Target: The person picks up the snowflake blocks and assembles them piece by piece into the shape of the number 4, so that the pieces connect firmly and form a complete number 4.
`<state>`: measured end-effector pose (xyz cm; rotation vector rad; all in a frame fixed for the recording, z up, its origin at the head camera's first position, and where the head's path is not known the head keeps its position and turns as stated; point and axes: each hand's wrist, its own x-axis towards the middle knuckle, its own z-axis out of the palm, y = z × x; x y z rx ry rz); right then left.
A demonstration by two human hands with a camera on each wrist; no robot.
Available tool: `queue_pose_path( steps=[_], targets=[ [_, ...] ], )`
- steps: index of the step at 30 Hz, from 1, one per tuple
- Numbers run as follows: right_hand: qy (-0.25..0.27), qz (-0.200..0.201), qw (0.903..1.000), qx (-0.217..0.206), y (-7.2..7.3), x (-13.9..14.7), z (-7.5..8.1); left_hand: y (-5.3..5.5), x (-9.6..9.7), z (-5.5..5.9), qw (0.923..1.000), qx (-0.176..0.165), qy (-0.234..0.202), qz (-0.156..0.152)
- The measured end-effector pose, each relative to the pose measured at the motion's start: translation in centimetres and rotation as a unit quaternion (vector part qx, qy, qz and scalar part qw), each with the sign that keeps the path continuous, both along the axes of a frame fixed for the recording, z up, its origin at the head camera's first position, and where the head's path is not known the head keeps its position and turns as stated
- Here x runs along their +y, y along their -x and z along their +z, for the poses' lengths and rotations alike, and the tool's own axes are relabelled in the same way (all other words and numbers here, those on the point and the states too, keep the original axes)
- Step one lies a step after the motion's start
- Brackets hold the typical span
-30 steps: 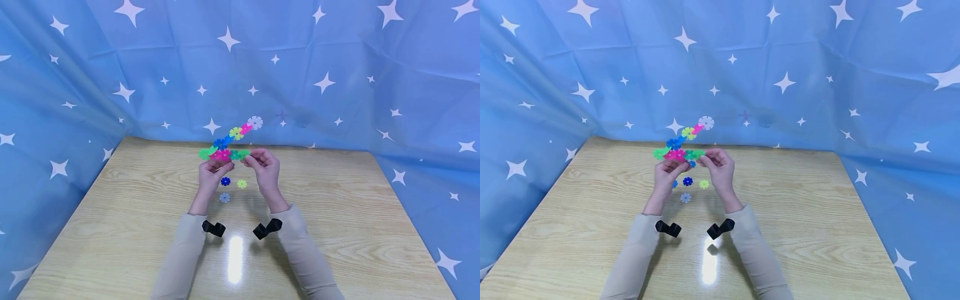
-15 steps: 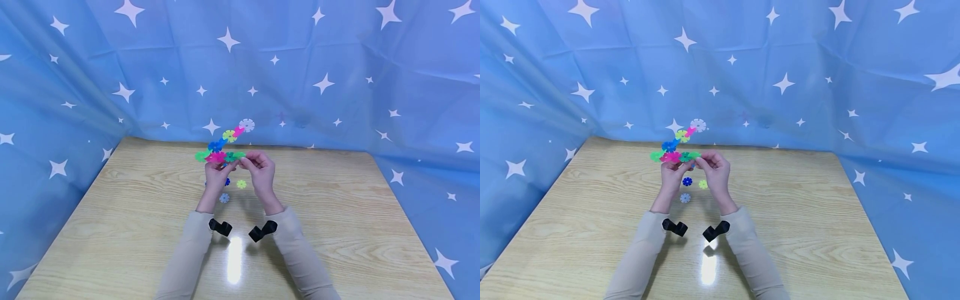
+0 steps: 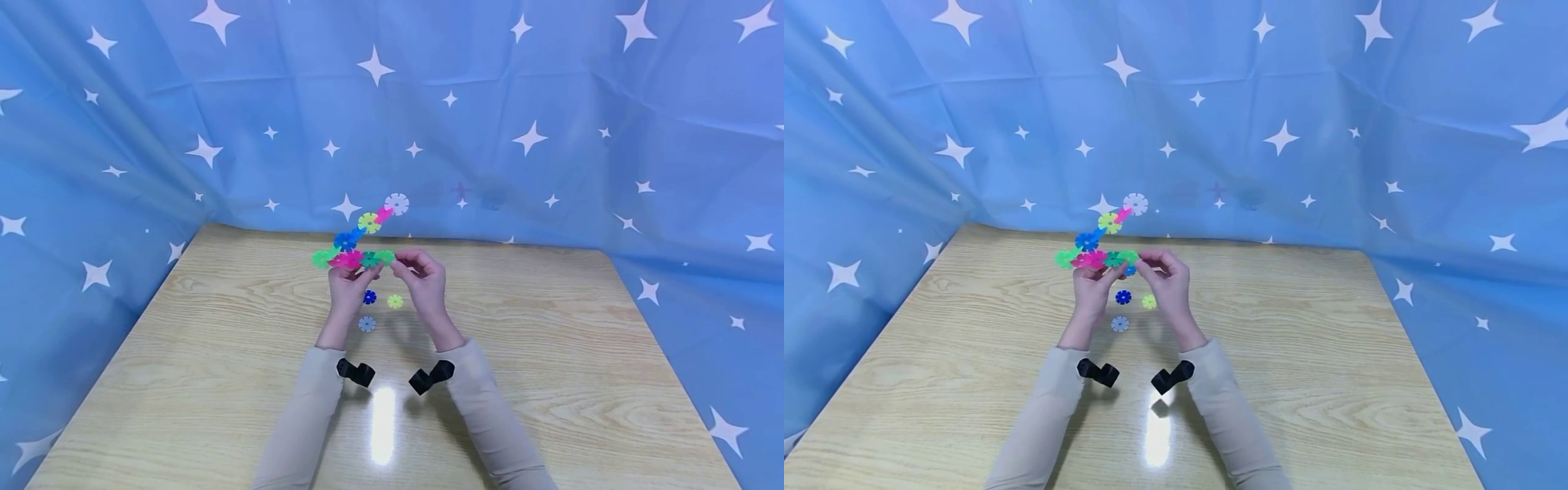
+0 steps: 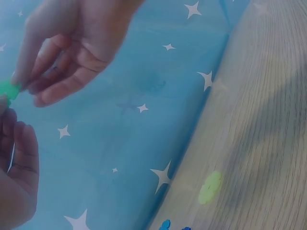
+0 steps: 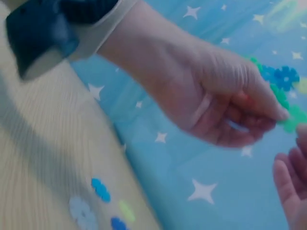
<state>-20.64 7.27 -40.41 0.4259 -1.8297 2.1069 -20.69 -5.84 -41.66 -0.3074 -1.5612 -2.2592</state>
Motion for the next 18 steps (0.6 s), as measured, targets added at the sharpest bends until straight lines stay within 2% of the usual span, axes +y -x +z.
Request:
queue_pose_path(
  steps=[4,6,10,13,15,18],
  targets=[
    [-0.072,0.007,0.996,-0.054,0.6,0.7,-1.5,0.1,-0.4,-0.1,0.9999,0.01,0.01,0.008],
    [-0.132,0.004,0.9866,-0.095,1.0,1.1,-2.4,0.1,-0.5,-0.1,0.9998,0.012,0.012,0.008],
    [-0.27,0.011,0.949,-0.162,1.8,1.7,-4.4,0.0,-0.5,-0.1,0.9999,0.008,0.006,0.003],
    [-0.356,0.022,0.9175,-0.176,2.2,1.9,-5.6,-0.1,-0.5,0.0,1.0,0.009,0.001,0.004],
    [-0.394,0.029,0.9019,-0.176,2.4,2.0,-6.2,-0.1,-0.5,0.0,0.9999,0.01,-0.004,0.004],
    [-0.429,0.029,0.8871,-0.167,2.6,1.9,-6.7,0.0,-0.5,0.0,0.9999,0.01,-0.01,0.004]
  ],
)
